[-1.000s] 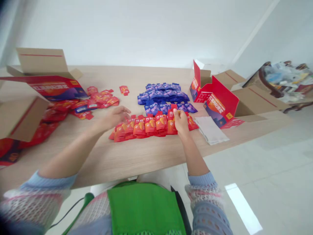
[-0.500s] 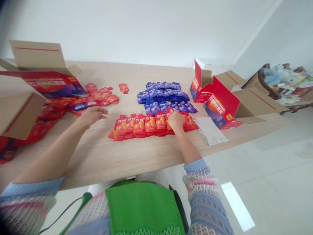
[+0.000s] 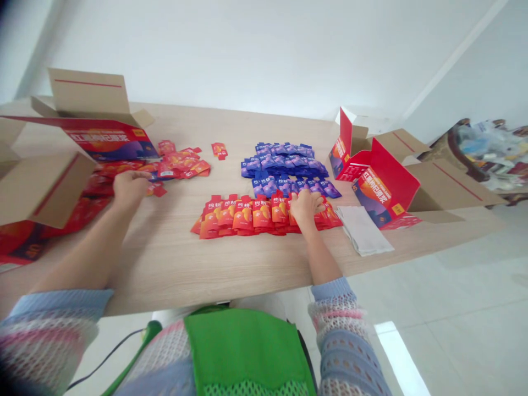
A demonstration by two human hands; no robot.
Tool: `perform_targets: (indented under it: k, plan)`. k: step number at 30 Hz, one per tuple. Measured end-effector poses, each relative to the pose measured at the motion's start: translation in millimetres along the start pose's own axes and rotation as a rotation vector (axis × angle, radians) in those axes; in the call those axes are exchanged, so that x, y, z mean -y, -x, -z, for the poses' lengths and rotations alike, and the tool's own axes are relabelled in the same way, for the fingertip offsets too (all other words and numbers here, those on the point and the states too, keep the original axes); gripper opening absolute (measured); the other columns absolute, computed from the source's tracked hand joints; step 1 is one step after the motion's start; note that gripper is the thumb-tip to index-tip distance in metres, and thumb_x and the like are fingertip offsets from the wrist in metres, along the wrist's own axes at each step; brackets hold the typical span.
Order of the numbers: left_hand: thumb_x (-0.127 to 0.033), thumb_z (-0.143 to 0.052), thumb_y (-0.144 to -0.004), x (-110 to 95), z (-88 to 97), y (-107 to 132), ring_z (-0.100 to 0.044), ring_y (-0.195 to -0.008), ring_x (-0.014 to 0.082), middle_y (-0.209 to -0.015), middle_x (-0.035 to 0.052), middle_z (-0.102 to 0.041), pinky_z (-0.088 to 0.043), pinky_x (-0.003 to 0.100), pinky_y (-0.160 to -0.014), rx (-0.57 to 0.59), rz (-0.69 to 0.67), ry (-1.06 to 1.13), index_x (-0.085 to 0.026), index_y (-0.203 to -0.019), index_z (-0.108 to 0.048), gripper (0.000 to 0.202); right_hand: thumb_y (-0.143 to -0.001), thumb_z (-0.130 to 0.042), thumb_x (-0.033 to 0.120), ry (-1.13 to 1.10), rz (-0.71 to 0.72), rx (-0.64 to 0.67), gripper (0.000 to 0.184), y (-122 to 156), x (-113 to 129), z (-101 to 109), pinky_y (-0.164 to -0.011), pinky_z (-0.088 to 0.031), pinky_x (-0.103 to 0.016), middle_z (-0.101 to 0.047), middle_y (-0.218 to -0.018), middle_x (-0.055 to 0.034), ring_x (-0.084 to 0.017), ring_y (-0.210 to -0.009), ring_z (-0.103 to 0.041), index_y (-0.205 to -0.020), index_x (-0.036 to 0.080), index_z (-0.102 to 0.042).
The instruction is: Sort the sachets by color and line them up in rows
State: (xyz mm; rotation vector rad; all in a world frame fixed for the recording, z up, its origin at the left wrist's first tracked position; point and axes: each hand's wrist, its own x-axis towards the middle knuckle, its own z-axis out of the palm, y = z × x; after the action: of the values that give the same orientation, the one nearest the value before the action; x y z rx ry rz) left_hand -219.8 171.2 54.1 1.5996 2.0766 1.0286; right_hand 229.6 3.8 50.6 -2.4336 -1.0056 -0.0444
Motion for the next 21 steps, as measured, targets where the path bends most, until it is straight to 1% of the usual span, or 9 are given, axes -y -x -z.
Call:
perform_targets:
  k: [2, 4, 7, 10, 12, 14, 15, 17, 21]
  plan:
    - [-0.017, -0.059, -0.079, 4, 10.3, -9, -0.059, -0.084, 0.0188, -0.092, 0.0042, -0.07, -0.052, 0.037, -0.09, -0.118, 0.038, -0.13, -0.015, -0.106, -0.071, 0.029, -0.09, -0.058, 0.042, -0.05, 0.038, 0.038, 0.026, -1, 1, 9, -0.099, -0.034, -0.055, -0.059, -0.106, -0.0177, -0.035, -0.112, -0.049, -0.081, 0.017, -0.064]
    - [-0.02, -0.059, -0.082, 9, 15.9, -18, -0.06, -0.098, 0.025, -0.103, 0.0083, -0.072, -0.051, 0.044, -0.094, -0.183, 0.03, -0.275, -0.015, -0.106, -0.07, 0.027, -0.088, -0.058, 0.044, -0.148, 0.107, 0.071, 0.028, 1, 3, 16, -0.095, -0.037, -0.047, -0.059, -0.087, -0.0094, -0.028, -0.097, -0.052, -0.072, 0.02, -0.057]
    - [-0.026, -0.055, -0.086, 19, 14.1, -28, -0.051, -0.12, 0.0329, -0.123, 0.0167, -0.066, -0.048, 0.047, -0.1, -0.217, -0.088, -0.484, -0.009, -0.115, -0.064, 0.034, -0.083, -0.059, 0.046, -0.357, 0.268, 0.084, 0.029, 8, 10, 18, -0.083, -0.041, -0.036, -0.054, -0.073, -0.002, -0.022, -0.081, -0.05, -0.068, 0.023, -0.049]
    - [-0.034, -0.055, -0.088, 26, 6.4, -29, -0.04, -0.131, 0.038, -0.136, 0.025, -0.056, -0.042, 0.05, -0.106, -0.128, -0.212, -0.587, 0.001, -0.129, -0.051, 0.054, -0.08, -0.059, 0.049, -0.515, 0.439, 0.06, 0.03, 22, 22, 16, -0.077, -0.04, -0.033, -0.053, -0.073, -0.0007, -0.02, -0.078, -0.048, -0.069, 0.024, -0.047]
    - [-0.04, -0.056, -0.088, 29, 1.7, -25, -0.032, -0.138, 0.0413, -0.145, 0.0289, -0.049, -0.037, 0.053, -0.11, -0.067, -0.275, -0.6, 0.006, -0.139, -0.042, 0.07, -0.08, -0.06, 0.05, -0.583, 0.505, 0.051, 0.029, 32, 29, 14, -0.078, -0.04, -0.034, -0.053, -0.076, -0.0013, -0.021, -0.079, -0.049, -0.071, 0.024, -0.049]
    - [-0.042, -0.055, -0.089, 29, -2.0, -21, -0.024, -0.144, 0.0432, -0.155, 0.0301, -0.037, -0.03, 0.056, -0.114, -0.036, -0.299, -0.601, 0.007, -0.147, -0.034, 0.079, -0.081, -0.062, 0.049, -0.638, 0.54, 0.05, 0.028, 42, 35, 14, -0.079, -0.041, -0.035, -0.054, -0.08, -0.0023, -0.021, -0.081, -0.05, -0.075, 0.023, -0.052]
    - [-0.041, -0.053, -0.089, 28, -3.5, -20, -0.021, -0.146, 0.0439, -0.159, 0.0293, -0.033, -0.026, 0.058, -0.116, -0.014, -0.287, -0.599, 0.005, -0.15, -0.033, 0.079, -0.081, -0.063, 0.048, -0.658, 0.553, 0.046, 0.027, 45, 36, 15, -0.08, -0.042, -0.036, -0.055, -0.082, -0.0027, -0.022, -0.083, -0.051, -0.076, 0.023, -0.054]
    - [-0.039, -0.051, -0.09, 26, -5.7, -19, -0.02, -0.148, 0.0457, -0.16, 0.0284, -0.031, -0.021, 0.061, -0.116, 0.041, -0.253, -0.58, 0.001, -0.151, -0.038, 0.074, -0.082, -0.065, 0.047, -0.684, 0.578, 0.03, 0.026, 51, 38, 15, -0.083, -0.042, -0.038, -0.056, -0.084, -0.0035, -0.023, -0.085, -0.052, -0.077, 0.023, -0.056]
    - [-0.038, -0.047, -0.09, 22, -9.5, -20, -0.029, -0.142, 0.0474, -0.154, 0.0299, -0.041, -0.018, 0.067, -0.113, 0.067, -0.249, -0.63, -0.004, -0.145, -0.049, 0.065, -0.083, -0.066, 0.047, -0.71, 0.595, 0.006, 0.025, 58, 41, 16, -0.084, -0.044, -0.041, -0.057, -0.087, -0.0045, -0.024, -0.087, -0.052, -0.079, 0.023, -0.059]
